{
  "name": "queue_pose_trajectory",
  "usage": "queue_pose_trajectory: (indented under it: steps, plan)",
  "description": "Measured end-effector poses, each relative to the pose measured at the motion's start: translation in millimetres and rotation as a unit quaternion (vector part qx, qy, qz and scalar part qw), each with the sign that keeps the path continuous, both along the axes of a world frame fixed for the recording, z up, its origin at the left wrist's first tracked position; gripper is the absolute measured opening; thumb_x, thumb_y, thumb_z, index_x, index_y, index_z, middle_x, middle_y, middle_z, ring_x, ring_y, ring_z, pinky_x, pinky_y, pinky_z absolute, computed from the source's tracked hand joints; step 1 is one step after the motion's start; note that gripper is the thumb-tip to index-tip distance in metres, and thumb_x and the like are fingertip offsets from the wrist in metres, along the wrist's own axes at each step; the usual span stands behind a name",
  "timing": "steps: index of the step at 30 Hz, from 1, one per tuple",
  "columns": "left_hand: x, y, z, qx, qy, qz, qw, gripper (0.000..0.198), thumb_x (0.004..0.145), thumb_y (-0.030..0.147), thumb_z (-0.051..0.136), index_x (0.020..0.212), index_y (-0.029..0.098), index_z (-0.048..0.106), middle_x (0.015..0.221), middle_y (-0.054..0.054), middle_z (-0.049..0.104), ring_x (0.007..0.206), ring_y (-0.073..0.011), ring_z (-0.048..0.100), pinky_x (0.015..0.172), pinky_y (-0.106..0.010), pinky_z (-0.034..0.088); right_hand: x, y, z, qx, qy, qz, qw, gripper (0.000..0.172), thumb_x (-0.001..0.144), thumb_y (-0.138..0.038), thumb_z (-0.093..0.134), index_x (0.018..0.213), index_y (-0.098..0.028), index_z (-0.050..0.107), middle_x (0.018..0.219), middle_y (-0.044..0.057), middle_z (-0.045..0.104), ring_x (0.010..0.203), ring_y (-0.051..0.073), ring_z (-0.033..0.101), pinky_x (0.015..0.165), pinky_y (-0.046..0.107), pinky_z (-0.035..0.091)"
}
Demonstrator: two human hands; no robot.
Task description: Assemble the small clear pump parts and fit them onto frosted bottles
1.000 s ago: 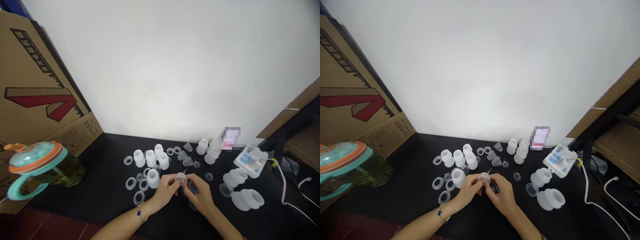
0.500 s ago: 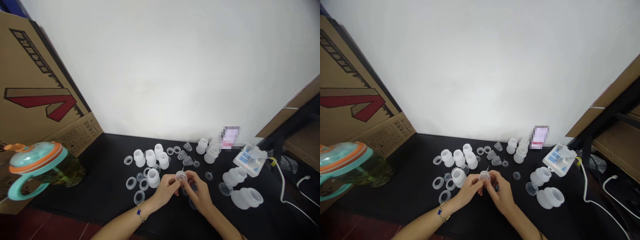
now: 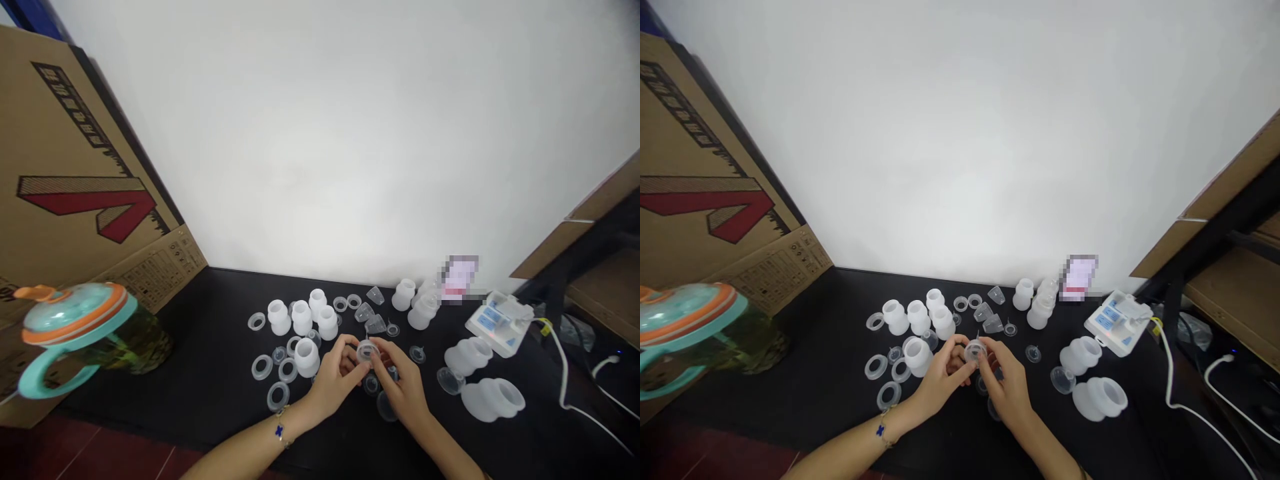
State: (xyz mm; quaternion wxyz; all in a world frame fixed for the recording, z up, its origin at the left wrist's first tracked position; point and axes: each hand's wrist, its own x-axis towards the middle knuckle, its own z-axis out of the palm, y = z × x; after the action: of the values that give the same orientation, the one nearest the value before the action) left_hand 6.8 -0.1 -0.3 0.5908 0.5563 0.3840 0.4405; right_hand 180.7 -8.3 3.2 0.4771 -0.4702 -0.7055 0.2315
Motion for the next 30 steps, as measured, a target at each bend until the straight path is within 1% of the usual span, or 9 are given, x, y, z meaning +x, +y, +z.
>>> queue_pose_trajectory:
  steps: [3, 6, 10, 14, 23, 30]
  plan:
    - [-1.3, -0.5, 0.9, 0.002, 0.009, 0.006, 1.0, 0.042, 0.091, 0.047, 0.069, 0.122, 0.021, 0.057, 0.09, -0.002, 0.067, 0.07, -0.0147, 0.067, 0.059, -0.022, 0.051, -0.6, 0.0, 2.5, 0.005, -0.012, 0.019, 1.0, 0.024, 0.101, -0.03, 0.055, 0.121, -0.022, 0.067, 0.095, 0.006, 0.071, 0.079, 0.02, 0.069, 0.069, 0.028, 0.057]
    - [-1.4, 0.2, -0.3, -0.005, 0.005, 0.002, 1.0, 0.038, 0.093, 0.049, 0.064, 0.119, 0.02, 0.062, 0.088, -0.003, 0.069, 0.07, -0.0161, 0.068, 0.058, -0.022, 0.051, -1.3, -0.6, 3.2, 0.005, -0.016, 0.034, 0.999, 0.026, 0.102, -0.028, 0.053, 0.123, -0.023, 0.068, 0.098, 0.007, 0.069, 0.08, 0.019, 0.069, 0.068, 0.028, 0.057]
    - [-0.3, 1.8, -3.1, -0.019, -0.019, 0.008, 1.0, 0.039, 0.092, 0.051, 0.065, 0.114, 0.018, 0.064, 0.082, -0.003, 0.07, 0.067, -0.0162, 0.068, 0.055, -0.021, 0.05, -1.7, -0.5, 1.4, -0.006, -0.014, 0.037, 0.999, 0.029, 0.103, -0.029, 0.052, 0.127, -0.024, 0.066, 0.098, 0.006, 0.068, 0.08, 0.019, 0.068, 0.067, 0.027, 0.056]
    - [0.2, 1.5, -3.6, -0.03, -0.032, 0.016, 0.999, 0.039, 0.091, 0.051, 0.066, 0.113, 0.018, 0.064, 0.084, -0.004, 0.072, 0.068, -0.0166, 0.069, 0.054, -0.021, 0.049, -2.1, 0.2, 1.5, -0.016, -0.005, 0.035, 0.999, 0.028, 0.103, -0.03, 0.052, 0.126, -0.024, 0.066, 0.097, 0.006, 0.068, 0.081, 0.019, 0.068, 0.067, 0.027, 0.055]
    - [-1.3, 0.6, -0.5, -0.014, -0.027, 0.014, 0.999, 0.035, 0.094, 0.047, 0.065, 0.115, 0.019, 0.065, 0.091, -0.006, 0.075, 0.074, -0.0171, 0.069, 0.058, -0.021, 0.05, -0.6, 1.5, 5.5, -0.023, 0.009, 0.049, 0.998, 0.026, 0.103, -0.032, 0.054, 0.123, -0.024, 0.068, 0.099, 0.006, 0.07, 0.083, 0.019, 0.068, 0.067, 0.026, 0.055]
    - [-2.7, -0.4, 0.1, -0.002, -0.013, 0.016, 1.0, 0.034, 0.094, 0.046, 0.064, 0.114, 0.019, 0.067, 0.09, -0.005, 0.075, 0.073, -0.0167, 0.069, 0.06, -0.022, 0.05, -1.5, 1.5, 4.9, -0.023, 0.013, 0.047, 0.999, 0.025, 0.102, -0.033, 0.055, 0.121, -0.024, 0.068, 0.097, 0.005, 0.072, 0.083, 0.019, 0.068, 0.067, 0.026, 0.054]
